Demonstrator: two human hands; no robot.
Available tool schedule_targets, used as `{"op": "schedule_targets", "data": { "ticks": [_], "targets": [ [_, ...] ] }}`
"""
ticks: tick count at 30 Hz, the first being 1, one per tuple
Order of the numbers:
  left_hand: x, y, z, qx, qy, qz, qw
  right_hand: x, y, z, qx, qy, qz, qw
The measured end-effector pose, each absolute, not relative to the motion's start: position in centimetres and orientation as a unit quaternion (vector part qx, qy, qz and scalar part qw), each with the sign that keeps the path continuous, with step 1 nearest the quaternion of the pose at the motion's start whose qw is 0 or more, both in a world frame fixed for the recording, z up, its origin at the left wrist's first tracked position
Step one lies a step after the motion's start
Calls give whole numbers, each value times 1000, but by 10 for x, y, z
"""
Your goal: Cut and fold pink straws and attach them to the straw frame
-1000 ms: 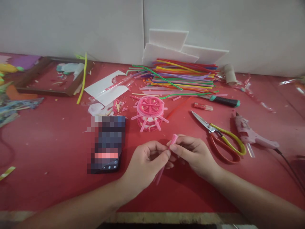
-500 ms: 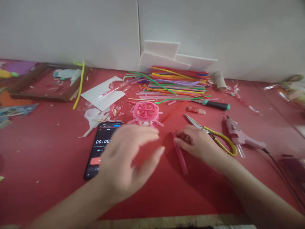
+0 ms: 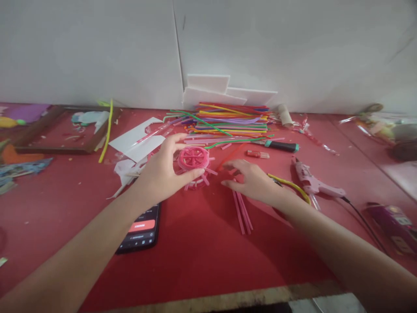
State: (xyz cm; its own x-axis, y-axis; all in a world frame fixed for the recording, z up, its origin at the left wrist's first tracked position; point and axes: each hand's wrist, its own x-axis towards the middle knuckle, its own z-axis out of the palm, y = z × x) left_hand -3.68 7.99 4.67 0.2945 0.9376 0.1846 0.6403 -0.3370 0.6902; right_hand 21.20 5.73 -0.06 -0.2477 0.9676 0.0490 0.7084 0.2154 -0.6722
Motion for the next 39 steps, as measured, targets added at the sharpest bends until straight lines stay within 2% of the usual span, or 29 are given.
{"op": "schedule_targets", "data": {
  "ticks": [4, 11, 16, 18, 21, 24, 27, 31, 34, 39],
  "targets": [
    [-37, 81, 55, 739, 503, 355, 274, 192, 56, -4, -555, -728, 319, 246],
    [-34, 67, 68, 712, 447, 426, 334, 170, 58, 5, -412, -550, 599, 410],
    [-38, 64, 68, 707, 438, 417, 366, 162, 56, 6, -373, -429, 702, 428],
    [-46, 64, 66, 709, 429, 415, 374, 165, 53, 5, -375, -426, 701, 432],
    [-66, 59, 62, 696, 483, 423, 321, 174, 47, 3, -389, -440, 667, 459],
    [-83, 44, 51, 708, 617, 299, 168, 187, 41, 2, -411, -443, 637, 478],
    [-87, 24, 34, 753, 636, 169, -2, 196, 37, 0, -423, -439, 619, 495],
    [-78, 11, 14, 761, 646, 52, -33, 196, 32, -1, -422, -441, 585, 534],
    [-74, 17, 9, 738, 671, 29, -63, 192, 28, 0, -425, -438, 576, 543],
    [-72, 28, 11, 737, 675, 14, -43, 193, 24, 1, -415, -426, 583, 554]
  ]
}}
